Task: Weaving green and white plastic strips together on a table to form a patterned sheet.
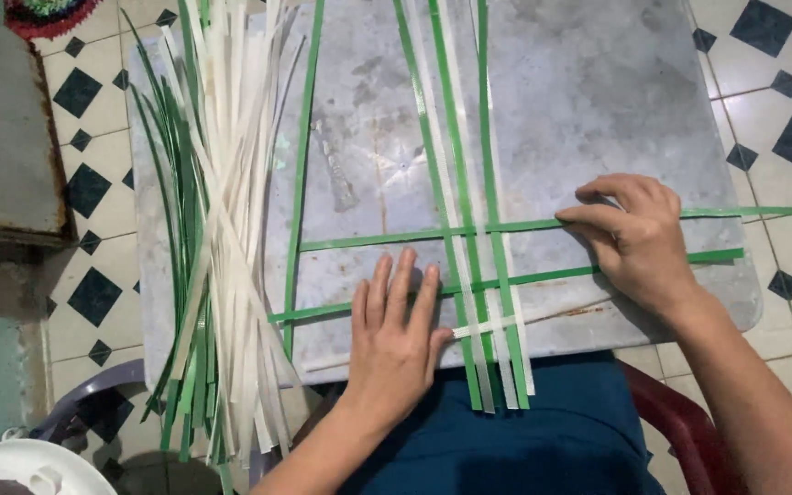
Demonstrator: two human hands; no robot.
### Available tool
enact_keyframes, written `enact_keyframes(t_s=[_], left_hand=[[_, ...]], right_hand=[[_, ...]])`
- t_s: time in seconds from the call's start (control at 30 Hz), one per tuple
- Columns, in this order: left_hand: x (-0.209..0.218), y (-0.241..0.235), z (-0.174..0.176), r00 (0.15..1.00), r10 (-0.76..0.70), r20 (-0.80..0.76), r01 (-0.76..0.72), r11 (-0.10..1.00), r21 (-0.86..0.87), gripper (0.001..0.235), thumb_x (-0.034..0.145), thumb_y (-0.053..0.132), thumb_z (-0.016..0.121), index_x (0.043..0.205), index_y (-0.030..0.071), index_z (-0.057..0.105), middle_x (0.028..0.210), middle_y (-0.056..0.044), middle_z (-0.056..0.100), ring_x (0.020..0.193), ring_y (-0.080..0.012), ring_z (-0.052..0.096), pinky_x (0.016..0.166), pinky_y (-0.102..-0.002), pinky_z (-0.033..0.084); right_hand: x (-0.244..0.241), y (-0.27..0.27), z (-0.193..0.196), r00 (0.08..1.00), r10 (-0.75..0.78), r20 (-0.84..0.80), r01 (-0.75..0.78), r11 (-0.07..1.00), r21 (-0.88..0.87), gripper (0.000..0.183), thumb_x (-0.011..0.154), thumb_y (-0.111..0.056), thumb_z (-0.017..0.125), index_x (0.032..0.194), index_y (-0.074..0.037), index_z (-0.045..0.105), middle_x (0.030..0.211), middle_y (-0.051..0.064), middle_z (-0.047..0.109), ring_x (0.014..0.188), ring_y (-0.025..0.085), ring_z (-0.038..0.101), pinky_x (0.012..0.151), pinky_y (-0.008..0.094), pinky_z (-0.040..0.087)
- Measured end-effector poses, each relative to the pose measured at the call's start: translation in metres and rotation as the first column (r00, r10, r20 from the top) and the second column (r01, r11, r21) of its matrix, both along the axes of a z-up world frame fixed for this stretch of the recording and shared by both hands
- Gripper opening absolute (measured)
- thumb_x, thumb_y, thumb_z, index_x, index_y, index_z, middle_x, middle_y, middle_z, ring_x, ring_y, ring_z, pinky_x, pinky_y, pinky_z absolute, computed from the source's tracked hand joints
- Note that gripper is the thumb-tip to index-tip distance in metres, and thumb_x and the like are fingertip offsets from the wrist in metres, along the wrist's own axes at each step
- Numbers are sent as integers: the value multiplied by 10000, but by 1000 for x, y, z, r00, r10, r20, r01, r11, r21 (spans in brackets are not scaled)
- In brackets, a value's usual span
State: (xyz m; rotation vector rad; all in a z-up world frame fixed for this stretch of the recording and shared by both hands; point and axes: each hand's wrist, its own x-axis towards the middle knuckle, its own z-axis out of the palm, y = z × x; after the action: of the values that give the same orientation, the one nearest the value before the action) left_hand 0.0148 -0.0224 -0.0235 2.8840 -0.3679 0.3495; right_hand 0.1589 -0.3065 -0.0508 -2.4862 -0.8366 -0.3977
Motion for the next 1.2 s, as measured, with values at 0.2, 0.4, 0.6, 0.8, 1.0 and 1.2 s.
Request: enact_keyframes(t_s=[0.2,0.4,0.6,0.8,1.0,1.2], left_hand=[[-1,3,-10,999,-18,27,19,999,-35,567,993,354,548,1462,59,422,1539,-240,296,1447,-417,233,1139,-571,313],[2,3,-13,999,-45,-9,45,999,24,604,1002,352,523,1476,4,379,1561,-214,270,1465,-403,211,1201,-529,156],[4,1,-18,998,-44,-41,44,999,18,612,1006,353,512,1493,25,342,1577,-172,262,1475,-400,187,1192,-540,195],[8,0,-19,996,-65,-60,62,996,-58,607,985,321,567,1478,28,368,1563,-185,293,1470,-382,222,1168,-557,255],[8,2,-12,997,-59,-44,55,994,-91,561,994,331,546,1461,52,410,1545,-194,317,1441,-409,261,1120,-591,325],[15,7,-3,987,-115,-109,114,993,-15,999,840,762,461,1525,59,277,1609,-147,184,1501,-373,122,1180,-573,199]], right_hand=[[-3,-6,6,991,128,-40,-126,991,45,180,878,-44,715,1023,-146,747,1109,101,655,1134,324,572,1014,524,380],[-7,-10,4,983,165,-77,-158,984,86,144,869,-34,711,972,-124,758,1075,104,673,1118,321,592,1009,521,387],[-11,-12,8,978,137,-158,-129,990,62,138,851,-114,711,973,-166,751,1098,51,670,1189,293,559,1142,624,323],[-13,-9,7,978,141,-152,-128,988,92,121,857,-93,693,949,-149,749,1108,68,674,1196,305,556,1166,627,294],[-30,-2,24,993,107,-45,-109,994,-27,378,835,-183,692,1209,-155,643,1340,112,603,1356,353,467,1148,787,162],[-51,13,26,975,180,-132,-199,969,-149,810,807,-515,625,1478,-141,370,1552,126,356,1495,329,205,1171,675,114]])
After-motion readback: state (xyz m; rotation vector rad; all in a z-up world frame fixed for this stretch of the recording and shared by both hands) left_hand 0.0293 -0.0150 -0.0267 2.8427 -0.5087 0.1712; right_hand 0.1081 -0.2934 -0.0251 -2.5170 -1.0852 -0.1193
